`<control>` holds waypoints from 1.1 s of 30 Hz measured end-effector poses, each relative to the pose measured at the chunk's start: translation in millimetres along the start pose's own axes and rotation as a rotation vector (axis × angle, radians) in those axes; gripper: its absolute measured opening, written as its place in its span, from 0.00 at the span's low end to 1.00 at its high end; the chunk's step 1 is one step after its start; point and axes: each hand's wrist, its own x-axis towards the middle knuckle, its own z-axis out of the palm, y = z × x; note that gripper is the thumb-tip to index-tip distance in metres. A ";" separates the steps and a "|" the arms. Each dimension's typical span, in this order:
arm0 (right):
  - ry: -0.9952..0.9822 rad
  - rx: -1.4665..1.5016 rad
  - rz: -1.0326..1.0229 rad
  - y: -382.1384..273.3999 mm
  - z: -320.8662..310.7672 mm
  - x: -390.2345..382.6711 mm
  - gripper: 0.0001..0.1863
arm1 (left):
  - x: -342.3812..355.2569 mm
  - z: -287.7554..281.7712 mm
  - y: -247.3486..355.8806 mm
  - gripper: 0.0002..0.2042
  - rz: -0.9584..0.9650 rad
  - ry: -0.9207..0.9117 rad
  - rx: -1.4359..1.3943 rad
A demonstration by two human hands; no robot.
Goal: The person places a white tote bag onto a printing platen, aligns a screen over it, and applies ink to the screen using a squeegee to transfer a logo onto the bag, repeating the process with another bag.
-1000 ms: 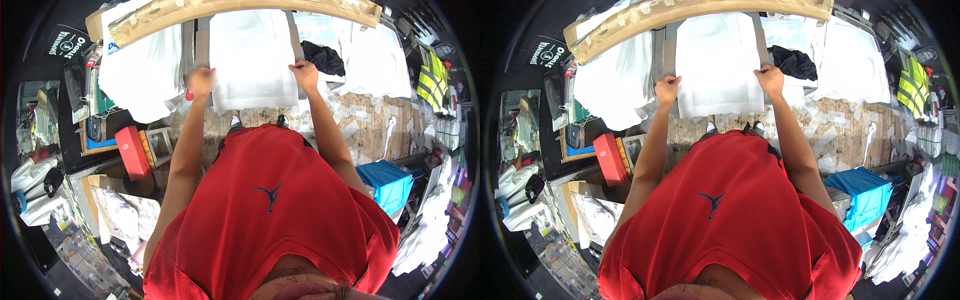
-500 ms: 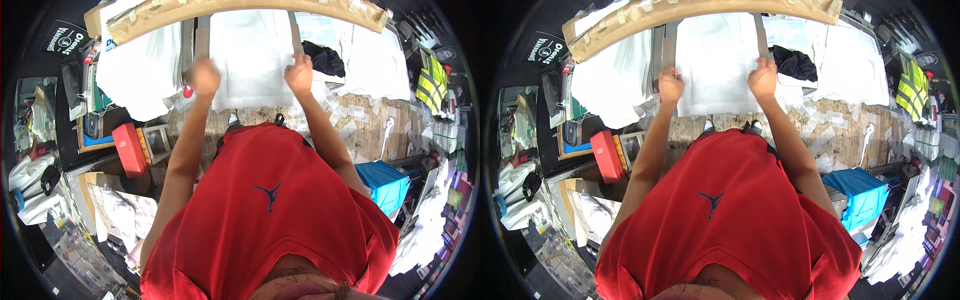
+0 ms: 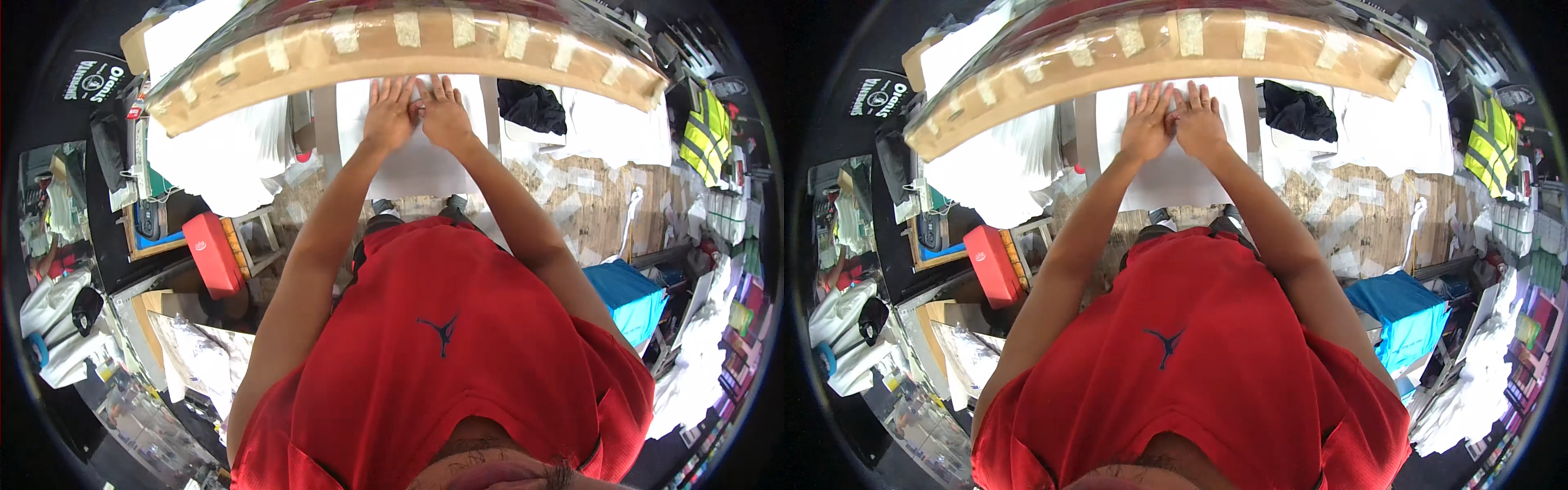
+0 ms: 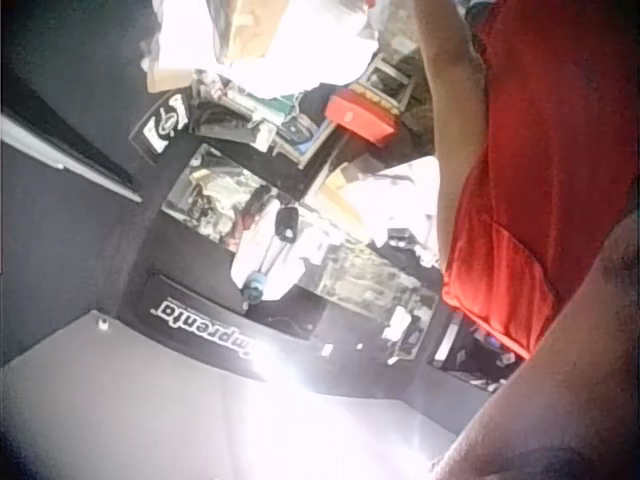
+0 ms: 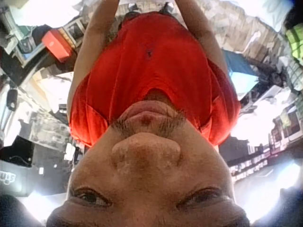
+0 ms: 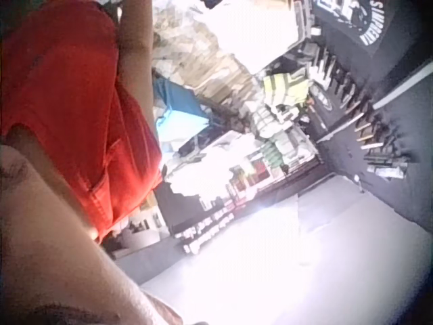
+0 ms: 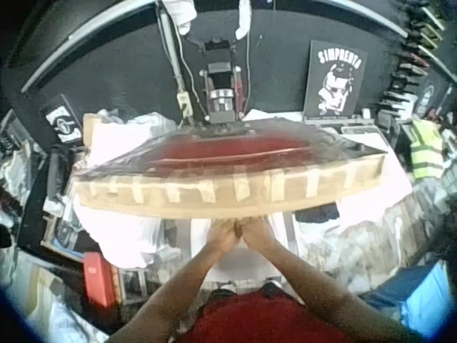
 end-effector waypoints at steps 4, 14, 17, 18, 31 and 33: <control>-0.293 0.168 -0.048 17.2 -8.7 34.6 0.32 | 25.9 -22.3 -8.1 0.20 -0.137 -0.285 -0.147; -0.222 0.279 -0.238 43.5 -25.6 31.0 0.40 | -4.8 -22.5 -113.0 0.24 0.064 -0.269 -0.445; -0.220 0.286 -0.259 43.1 -25.3 37.5 0.43 | -2.1 -16.5 -113.8 0.26 0.071 -0.264 -0.485; -0.221 0.288 -0.260 41.5 -23.7 41.0 0.44 | -3.4 -13.3 -111.7 0.27 0.071 -0.261 -0.498; -0.575 0.010 0.100 -0.7 -33.3 82.7 0.67 | -20.7 -66.9 -69.4 0.61 -0.119 -0.401 0.224; -0.660 -0.092 0.212 -8.9 -36.8 88.7 0.75 | -28.1 -76.7 -62.3 0.60 -0.169 -0.434 0.317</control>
